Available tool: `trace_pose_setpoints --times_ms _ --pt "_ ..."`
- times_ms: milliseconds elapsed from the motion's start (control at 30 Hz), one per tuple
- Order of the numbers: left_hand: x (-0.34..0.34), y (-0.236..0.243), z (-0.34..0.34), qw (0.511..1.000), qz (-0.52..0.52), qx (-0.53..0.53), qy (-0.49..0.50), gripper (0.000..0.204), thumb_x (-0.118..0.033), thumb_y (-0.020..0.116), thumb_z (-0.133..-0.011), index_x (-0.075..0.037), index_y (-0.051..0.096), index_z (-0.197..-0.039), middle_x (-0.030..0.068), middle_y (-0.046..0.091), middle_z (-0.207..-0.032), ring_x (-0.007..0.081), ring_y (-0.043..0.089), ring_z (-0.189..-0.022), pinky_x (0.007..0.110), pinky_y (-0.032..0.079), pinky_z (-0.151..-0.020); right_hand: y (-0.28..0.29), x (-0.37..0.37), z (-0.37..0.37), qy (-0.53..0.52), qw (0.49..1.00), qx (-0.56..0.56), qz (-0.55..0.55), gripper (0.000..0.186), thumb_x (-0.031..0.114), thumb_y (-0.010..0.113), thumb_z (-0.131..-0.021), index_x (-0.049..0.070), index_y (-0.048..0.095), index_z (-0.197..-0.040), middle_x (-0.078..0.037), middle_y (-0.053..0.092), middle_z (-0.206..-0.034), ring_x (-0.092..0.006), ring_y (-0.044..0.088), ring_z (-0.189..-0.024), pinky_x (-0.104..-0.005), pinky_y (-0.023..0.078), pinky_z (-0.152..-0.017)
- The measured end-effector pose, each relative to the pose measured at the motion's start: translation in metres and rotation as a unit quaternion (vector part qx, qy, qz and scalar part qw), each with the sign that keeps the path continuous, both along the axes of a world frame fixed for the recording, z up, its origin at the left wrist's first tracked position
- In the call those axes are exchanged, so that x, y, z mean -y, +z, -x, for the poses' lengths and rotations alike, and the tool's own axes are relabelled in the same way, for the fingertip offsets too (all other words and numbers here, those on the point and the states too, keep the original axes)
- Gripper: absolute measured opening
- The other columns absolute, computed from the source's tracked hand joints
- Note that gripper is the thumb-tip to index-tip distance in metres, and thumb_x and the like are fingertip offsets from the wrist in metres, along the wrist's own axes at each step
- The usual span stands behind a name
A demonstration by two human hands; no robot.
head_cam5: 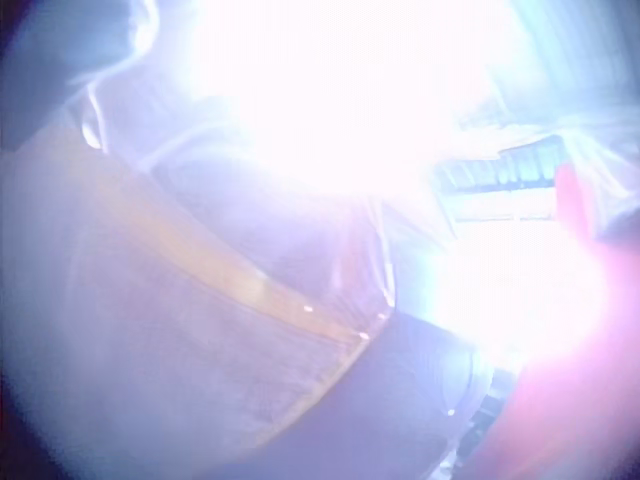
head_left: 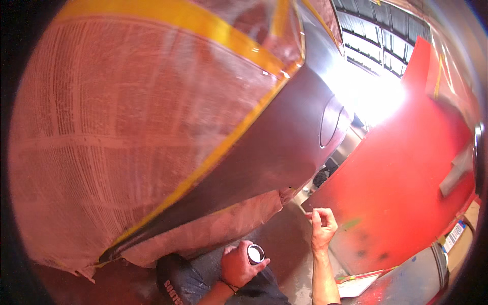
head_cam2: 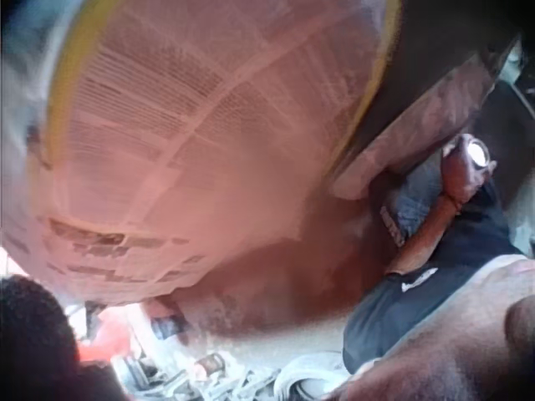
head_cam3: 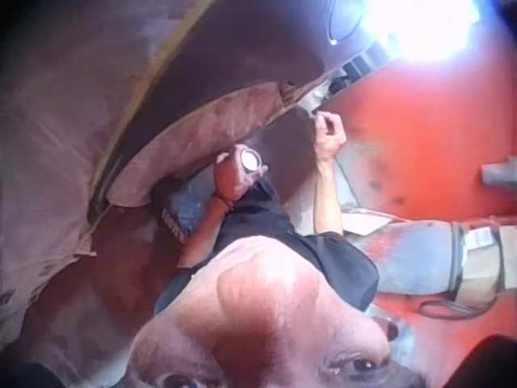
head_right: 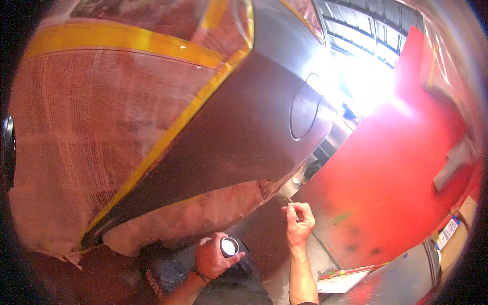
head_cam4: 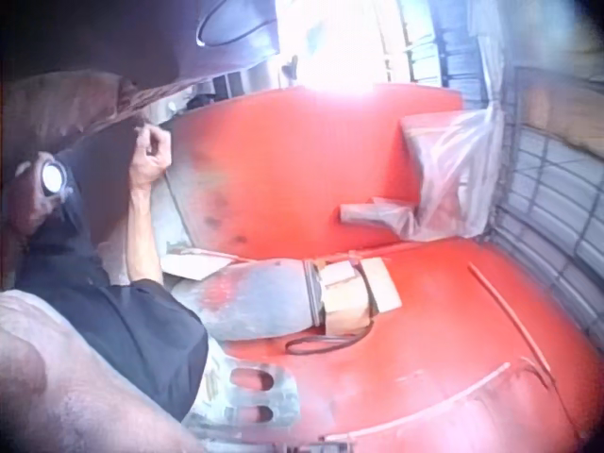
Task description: The person dips a stick into a small container and applies paint onto the surface of a car panel.
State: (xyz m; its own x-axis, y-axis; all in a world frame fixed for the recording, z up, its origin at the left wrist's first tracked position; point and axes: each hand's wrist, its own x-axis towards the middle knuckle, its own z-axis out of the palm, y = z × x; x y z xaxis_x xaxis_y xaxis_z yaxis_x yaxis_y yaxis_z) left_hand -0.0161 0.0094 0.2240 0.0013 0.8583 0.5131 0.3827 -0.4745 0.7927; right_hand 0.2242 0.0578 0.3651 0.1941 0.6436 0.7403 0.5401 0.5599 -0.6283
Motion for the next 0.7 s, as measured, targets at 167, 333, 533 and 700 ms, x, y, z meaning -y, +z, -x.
trace_pose_setpoints --times_ms 167,333,533,700 --pt "-0.004 -0.022 -0.007 0.996 0.059 -0.006 -0.065 0.079 -0.064 0.093 -0.079 -0.009 0.062 -0.127 0.0151 0.079 -0.099 0.0406 0.077 -0.095 0.053 0.054 -0.098 -0.034 0.004 -0.006 -0.015 0.999 -0.021 0.046 0.006 0.006 0.07 -0.109 0.001 0.072 -0.107 -0.004 0.071 -0.095 -0.018 0.078 -0.085 -0.0331 0.061 -0.082" --pt "-0.011 -0.018 -0.003 0.997 0.03 0.014 -0.076 0.08 -0.065 0.094 -0.077 -0.01 0.063 -0.127 0.0154 0.078 -0.1 0.0408 0.076 -0.094 0.053 0.055 -0.094 -0.038 0.011 0.009 -0.029 0.997 0.016 0.074 0.007 0.006 0.071 -0.109 0.0 0.072 -0.107 -0.005 0.075 -0.096 -0.0187 0.08 -0.089 -0.0326 0.064 -0.084" --pt "-0.014 -0.023 -0.001 0.997 0.022 0.015 -0.078 0.082 -0.068 0.094 -0.075 -0.01 0.064 -0.124 0.0154 0.077 -0.1 0.0408 0.075 -0.093 0.053 0.056 -0.092 -0.044 0.012 0.014 -0.006 0.997 -0.014 0.077 0.005 0.004 0.072 -0.108 -0.001 0.072 -0.106 -0.007 0.074 -0.097 -0.0203 0.081 -0.089 -0.0332 0.064 -0.083" --pt "-0.008 -0.021 0.007 0.998 0.014 -0.006 -0.06 0.08 -0.06 0.097 -0.075 -0.01 0.06 -0.126 0.0136 0.078 -0.095 0.0386 0.077 -0.086 0.053 0.054 -0.092 -0.036 0.01 0.032 0.017 0.998 -0.028 0.048 0.005 0.002 0.071 -0.107 -0.002 0.073 -0.103 -0.007 0.073 -0.096 -0.0209 0.08 -0.089 -0.0337 0.064 -0.083"
